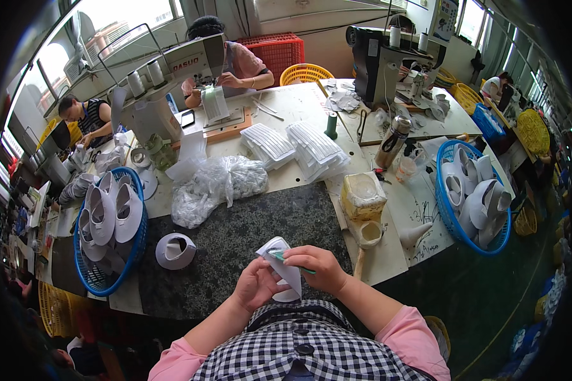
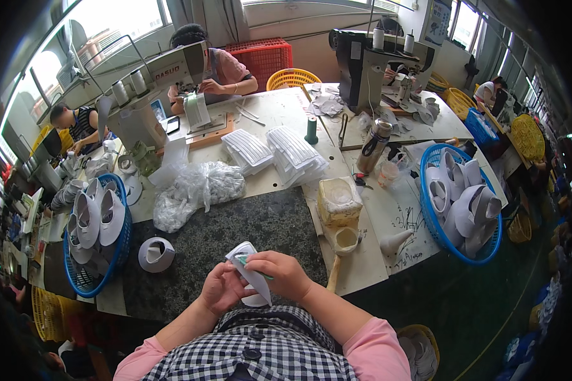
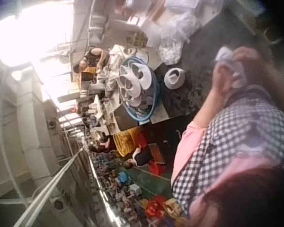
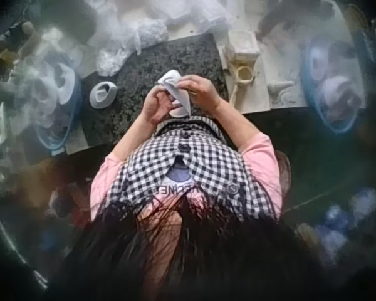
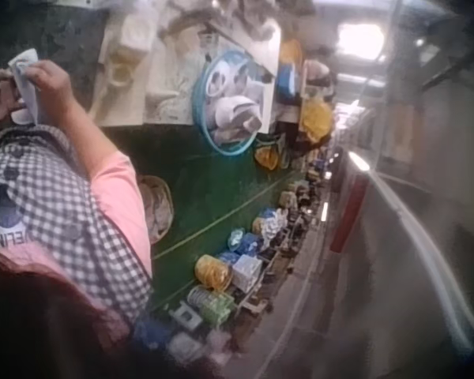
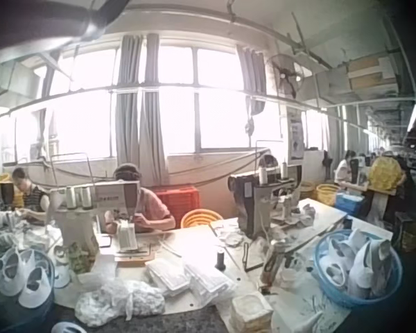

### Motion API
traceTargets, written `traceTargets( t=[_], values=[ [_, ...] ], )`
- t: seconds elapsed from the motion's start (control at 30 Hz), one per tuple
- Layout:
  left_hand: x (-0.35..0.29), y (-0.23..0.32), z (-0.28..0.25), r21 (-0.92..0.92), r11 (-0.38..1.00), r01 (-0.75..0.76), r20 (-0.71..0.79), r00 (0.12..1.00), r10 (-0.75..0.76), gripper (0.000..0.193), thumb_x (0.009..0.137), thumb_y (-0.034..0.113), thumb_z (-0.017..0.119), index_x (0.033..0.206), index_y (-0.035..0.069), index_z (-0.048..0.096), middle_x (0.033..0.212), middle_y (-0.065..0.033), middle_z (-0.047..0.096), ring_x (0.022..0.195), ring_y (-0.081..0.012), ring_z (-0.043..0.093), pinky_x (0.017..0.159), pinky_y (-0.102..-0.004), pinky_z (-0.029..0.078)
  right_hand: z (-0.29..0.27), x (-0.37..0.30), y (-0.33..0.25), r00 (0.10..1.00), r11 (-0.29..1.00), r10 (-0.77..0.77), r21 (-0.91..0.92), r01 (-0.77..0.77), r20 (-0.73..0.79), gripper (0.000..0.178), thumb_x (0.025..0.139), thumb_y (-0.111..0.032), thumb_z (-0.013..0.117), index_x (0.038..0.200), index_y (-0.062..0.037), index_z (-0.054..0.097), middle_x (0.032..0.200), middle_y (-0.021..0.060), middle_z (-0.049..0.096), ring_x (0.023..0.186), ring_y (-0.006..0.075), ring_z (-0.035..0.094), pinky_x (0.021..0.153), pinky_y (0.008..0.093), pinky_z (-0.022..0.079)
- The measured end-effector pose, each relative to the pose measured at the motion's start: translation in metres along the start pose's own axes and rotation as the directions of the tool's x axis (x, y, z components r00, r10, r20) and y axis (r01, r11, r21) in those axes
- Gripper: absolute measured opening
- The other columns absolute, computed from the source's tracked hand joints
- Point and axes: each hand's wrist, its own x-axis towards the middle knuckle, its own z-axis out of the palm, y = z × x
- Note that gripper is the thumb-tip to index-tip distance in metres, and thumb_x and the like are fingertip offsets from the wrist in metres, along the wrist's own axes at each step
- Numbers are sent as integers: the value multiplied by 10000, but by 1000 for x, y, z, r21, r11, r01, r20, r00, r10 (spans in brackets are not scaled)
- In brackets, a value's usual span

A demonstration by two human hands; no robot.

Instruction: The person applies glue along the inner edges of shoe uppers using a small brush, places the shoe uppers into a basket, and returns the brush to the glue container.

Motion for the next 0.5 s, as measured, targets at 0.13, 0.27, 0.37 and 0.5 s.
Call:
traceTargets(
  t=[0.13, 0.27, 0.37, 0.5],
  values=[
    [3, 3, -9, -63, 998, -11, -30, 1000, 10, 548, 850, 247, 522, 1343, 32, 419, 1305, -154, 523, 1232, -321, 512, 1038, -586, 382, -1, -38, 0, 998, 999, 15, 45, -17, 60, 349, 701, 89, 672, 993, -98, 641, 1015, 98, 685, 896, 275, 687, 763, 336, 569],
    [4, 2, -23, -37, 999, -31, -147, 989, 25, 549, 823, 100, 545, 1347, 66, 385, 1309, -160, 493, 1246, -334, 484, 1036, -572, 389, -6, -70, -5, 970, 960, 230, 180, -213, -82, 251, 789, 105, 648, 985, -51, 632, 974, 120, 696, 880, 257, 694, 785, 324, 557],
    [4, 4, -30, 54, 998, -45, -214, 975, 55, 583, 797, -34, 518, 1351, 74, 371, 1281, -157, 510, 1167, -309, 535, 1020, -525, 420, -34, -75, 14, 793, 895, 447, 223, -388, -414, 90, 913, 28, 598, 998, -1, 609, 976, 132, 688, 921, 199, 672, 823, 292, 525],
    [10, -2, -67, -54, 997, 54, -171, 983, -62, 506, 821, -15, 511, 1319, 33, 438, 1265, -164, 545, 1160, -302, 548, 1000, -505, 444, -99, -93, 57, 563, 759, 438, -48, -650, -700, 142, 912, -56, 640, 1052, -42, 621, 936, 105, 685, 832, 168, 653, 767, 286, 510]
  ],
)
